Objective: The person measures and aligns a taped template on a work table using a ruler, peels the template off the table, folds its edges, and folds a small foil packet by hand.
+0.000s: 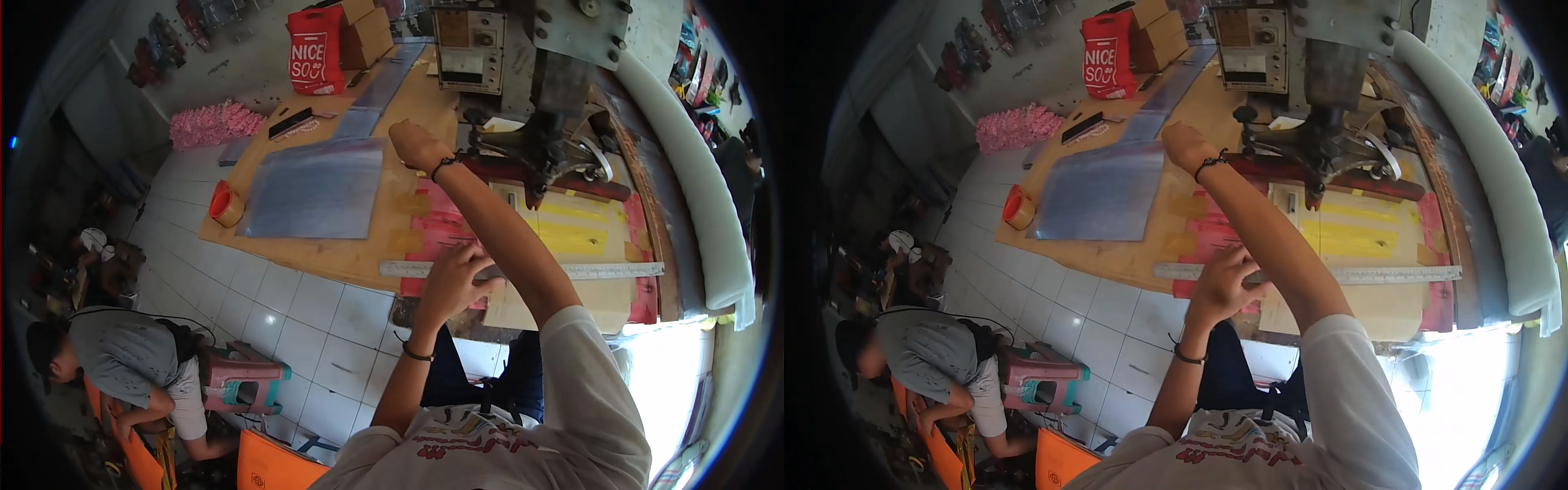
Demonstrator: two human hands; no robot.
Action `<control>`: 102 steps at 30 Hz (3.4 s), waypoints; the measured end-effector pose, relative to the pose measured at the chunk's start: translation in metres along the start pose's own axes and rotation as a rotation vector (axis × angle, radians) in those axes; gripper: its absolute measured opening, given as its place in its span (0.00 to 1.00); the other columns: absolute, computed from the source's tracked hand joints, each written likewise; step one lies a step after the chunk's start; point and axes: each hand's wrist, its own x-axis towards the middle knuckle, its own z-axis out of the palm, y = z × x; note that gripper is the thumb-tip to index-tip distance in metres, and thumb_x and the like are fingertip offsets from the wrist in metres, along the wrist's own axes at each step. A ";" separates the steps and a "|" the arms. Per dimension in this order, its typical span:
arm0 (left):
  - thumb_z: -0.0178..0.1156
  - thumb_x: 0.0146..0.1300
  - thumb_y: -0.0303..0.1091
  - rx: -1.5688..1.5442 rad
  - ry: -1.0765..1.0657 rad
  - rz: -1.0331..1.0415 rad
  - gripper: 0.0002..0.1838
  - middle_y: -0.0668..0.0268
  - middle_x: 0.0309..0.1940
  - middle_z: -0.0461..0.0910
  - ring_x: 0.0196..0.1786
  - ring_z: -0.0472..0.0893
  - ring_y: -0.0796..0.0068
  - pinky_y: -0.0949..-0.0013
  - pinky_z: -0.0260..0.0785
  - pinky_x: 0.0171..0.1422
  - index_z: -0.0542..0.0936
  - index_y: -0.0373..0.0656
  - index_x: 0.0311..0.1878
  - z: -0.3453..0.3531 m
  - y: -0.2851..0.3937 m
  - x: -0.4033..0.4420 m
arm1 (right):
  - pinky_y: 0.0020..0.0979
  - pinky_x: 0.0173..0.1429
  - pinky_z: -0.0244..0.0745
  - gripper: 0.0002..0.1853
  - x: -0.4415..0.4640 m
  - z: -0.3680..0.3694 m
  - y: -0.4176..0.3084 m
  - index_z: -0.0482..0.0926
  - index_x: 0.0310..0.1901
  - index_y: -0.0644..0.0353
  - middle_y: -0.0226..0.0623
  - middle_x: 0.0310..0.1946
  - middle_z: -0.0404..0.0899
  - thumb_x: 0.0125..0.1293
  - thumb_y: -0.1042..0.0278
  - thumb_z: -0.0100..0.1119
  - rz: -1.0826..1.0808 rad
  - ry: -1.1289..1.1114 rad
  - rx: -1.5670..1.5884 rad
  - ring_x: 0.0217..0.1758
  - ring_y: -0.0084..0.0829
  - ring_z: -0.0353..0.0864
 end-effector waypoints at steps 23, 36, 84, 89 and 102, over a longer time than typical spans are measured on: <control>0.78 0.37 0.53 0.155 0.293 0.147 0.24 0.71 0.24 0.77 0.27 0.80 0.67 0.64 0.70 0.31 0.79 0.48 0.30 -0.009 0.011 -0.011 | 0.42 0.67 0.66 0.29 -0.400 -0.089 0.081 0.78 0.52 0.57 0.36 0.41 0.82 0.49 0.54 0.74 0.189 0.102 -0.029 0.50 0.41 0.79; 0.56 0.68 0.46 -0.381 0.606 -0.167 0.29 0.52 0.61 0.73 0.61 0.76 0.58 0.56 0.63 0.68 0.66 0.39 0.67 -0.094 0.039 -0.030 | 0.27 0.21 0.67 0.15 -0.397 -0.079 -0.017 0.79 0.44 0.65 0.29 0.18 0.75 0.67 0.59 0.65 0.497 -0.065 0.939 0.16 0.18 0.73; 0.60 0.63 0.44 0.666 -0.076 -0.468 0.24 0.42 0.50 0.80 0.55 0.79 0.44 0.50 0.71 0.60 0.77 0.31 0.51 -0.135 -0.340 0.215 | 0.27 0.40 0.79 0.14 -0.554 0.032 0.015 0.79 0.54 0.63 0.36 0.32 0.86 0.73 0.65 0.54 0.995 -0.317 0.956 0.32 0.25 0.83; 0.59 0.65 0.39 0.619 0.111 -0.463 0.19 0.41 0.46 0.81 0.52 0.80 0.43 0.50 0.72 0.56 0.77 0.31 0.49 -0.140 -0.341 0.227 | 0.28 0.39 0.79 0.14 -0.552 0.034 0.016 0.79 0.54 0.63 0.36 0.32 0.86 0.72 0.66 0.55 0.981 -0.284 0.993 0.32 0.24 0.83; 0.61 0.64 0.39 0.639 0.201 -0.607 0.20 0.37 0.48 0.79 0.51 0.81 0.42 0.50 0.75 0.57 0.79 0.30 0.49 -0.114 -0.372 0.246 | 0.27 0.39 0.78 0.13 -0.541 0.038 0.011 0.80 0.54 0.61 0.35 0.30 0.86 0.72 0.67 0.55 1.072 -0.273 1.002 0.31 0.23 0.82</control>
